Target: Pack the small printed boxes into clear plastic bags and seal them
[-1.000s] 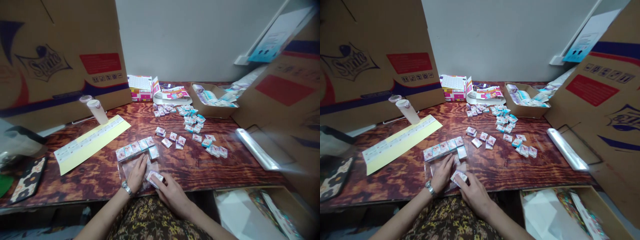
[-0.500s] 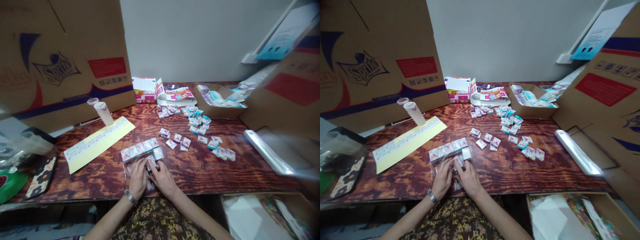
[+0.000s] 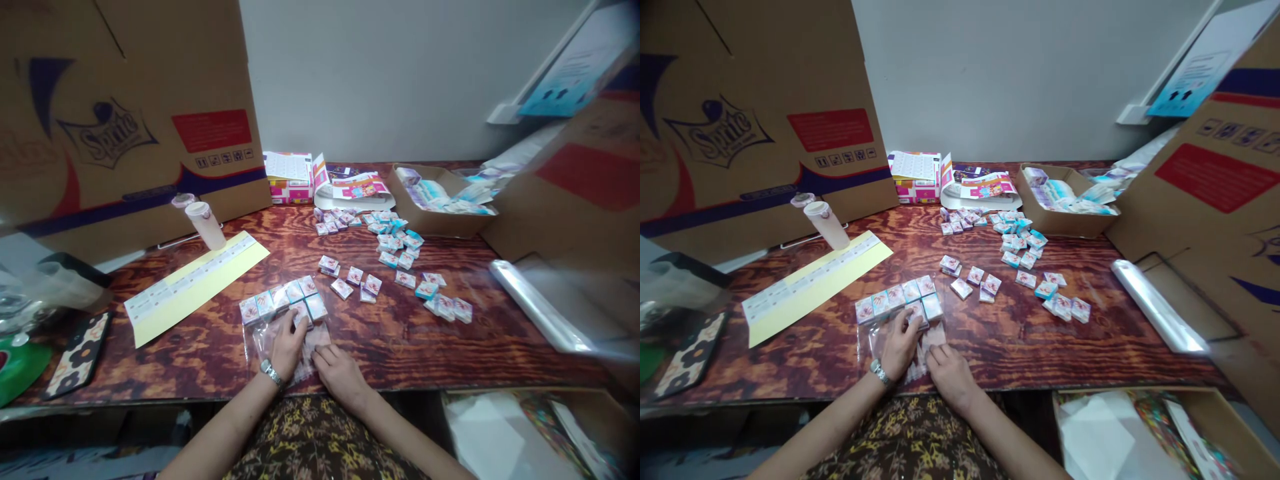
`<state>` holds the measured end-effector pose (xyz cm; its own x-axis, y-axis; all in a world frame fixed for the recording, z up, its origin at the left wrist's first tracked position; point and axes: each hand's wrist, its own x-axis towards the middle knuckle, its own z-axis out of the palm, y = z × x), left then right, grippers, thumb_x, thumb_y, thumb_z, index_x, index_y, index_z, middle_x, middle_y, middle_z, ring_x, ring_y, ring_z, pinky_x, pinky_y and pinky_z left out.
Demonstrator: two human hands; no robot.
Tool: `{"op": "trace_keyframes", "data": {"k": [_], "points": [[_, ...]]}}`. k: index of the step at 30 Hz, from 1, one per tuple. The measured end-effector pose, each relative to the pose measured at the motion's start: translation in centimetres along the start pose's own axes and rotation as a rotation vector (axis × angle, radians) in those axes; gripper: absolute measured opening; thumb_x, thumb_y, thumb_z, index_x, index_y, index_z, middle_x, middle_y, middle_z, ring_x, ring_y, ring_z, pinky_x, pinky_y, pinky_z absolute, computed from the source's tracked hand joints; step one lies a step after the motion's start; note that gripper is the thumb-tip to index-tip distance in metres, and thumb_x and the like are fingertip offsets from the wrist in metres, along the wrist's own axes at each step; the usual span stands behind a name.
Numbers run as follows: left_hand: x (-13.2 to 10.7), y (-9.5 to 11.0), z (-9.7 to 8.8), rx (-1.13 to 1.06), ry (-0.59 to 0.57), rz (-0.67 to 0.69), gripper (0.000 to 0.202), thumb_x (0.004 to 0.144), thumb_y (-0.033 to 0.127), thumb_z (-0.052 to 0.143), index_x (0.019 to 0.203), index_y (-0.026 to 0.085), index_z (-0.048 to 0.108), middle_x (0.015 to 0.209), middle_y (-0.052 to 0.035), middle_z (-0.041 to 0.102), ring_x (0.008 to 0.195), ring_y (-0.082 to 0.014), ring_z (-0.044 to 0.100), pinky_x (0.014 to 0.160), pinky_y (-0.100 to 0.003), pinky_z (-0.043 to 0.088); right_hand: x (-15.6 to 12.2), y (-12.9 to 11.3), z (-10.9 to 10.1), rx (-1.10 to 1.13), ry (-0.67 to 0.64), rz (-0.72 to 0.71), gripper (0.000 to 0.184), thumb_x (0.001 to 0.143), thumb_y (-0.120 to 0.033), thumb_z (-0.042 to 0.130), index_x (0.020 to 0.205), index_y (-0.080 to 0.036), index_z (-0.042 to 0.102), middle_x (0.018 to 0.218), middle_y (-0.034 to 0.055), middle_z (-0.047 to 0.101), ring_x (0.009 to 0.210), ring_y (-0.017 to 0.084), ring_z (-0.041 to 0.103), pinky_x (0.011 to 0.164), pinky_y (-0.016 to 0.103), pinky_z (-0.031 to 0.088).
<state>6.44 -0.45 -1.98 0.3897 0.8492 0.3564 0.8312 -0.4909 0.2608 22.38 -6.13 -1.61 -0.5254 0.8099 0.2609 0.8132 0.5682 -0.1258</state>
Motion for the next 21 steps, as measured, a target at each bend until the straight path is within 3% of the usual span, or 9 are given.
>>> {"op": "trace_keyframes", "data": {"k": [5,10,15,21], "points": [[1.1,0.4,0.0,0.046,-0.061,-0.061,0.039,0.083,0.01,0.039,0.118,0.022,0.051,0.128,-0.013,0.044,0.102,-0.0209,0.054,0.077,-0.031,0.049,0.6,0.1,-1.5,0.103,-0.171,0.095,0.023,0.083,-0.015,0.045,0.103,-0.018,0.058,0.094,0.0069,0.061,0.089,0.019,0.054,0.075,0.029,0.046],[0.7,-0.2,0.5,0.111,-0.086,0.003,0.042,0.083,0.011,0.04,0.122,0.025,0.047,0.131,-0.0137,0.042,0.096,-0.0197,0.058,0.066,-0.026,0.05,3.1,0.9,-3.2,0.181,-0.289,0.356,0.035,0.087,-0.019,0.037,0.12,-0.017,0.045,0.122,0.0123,0.047,0.085,0.018,0.058,0.075,0.029,0.046],[0.4,-1.0,1.3,0.038,0.027,0.122,0.048,0.082,0.006,0.039,0.126,0.024,0.044,0.134,-0.0127,0.041,0.11,-0.0224,0.051,0.078,-0.03,0.05,4.6,1.5,-3.0,0.226,-0.326,0.472,0.037,0.086,-0.021,0.037,0.123,-0.017,0.04,0.122,0.0128,0.044,0.083,0.019,0.059,0.071,0.03,0.046],[0.6,-1.3,1.4,-0.039,0.078,0.129,0.047,0.084,0.011,0.042,0.127,0.027,0.042,0.133,-0.0092,0.044,0.118,-0.0231,0.042,0.093,-0.04,0.043,4.2,1.4,-2.2,0.234,-0.332,0.479,0.034,0.088,-0.024,0.036,0.121,-0.016,0.041,0.12,0.0126,0.045,0.086,0.019,0.058,0.075,0.029,0.044]]}}
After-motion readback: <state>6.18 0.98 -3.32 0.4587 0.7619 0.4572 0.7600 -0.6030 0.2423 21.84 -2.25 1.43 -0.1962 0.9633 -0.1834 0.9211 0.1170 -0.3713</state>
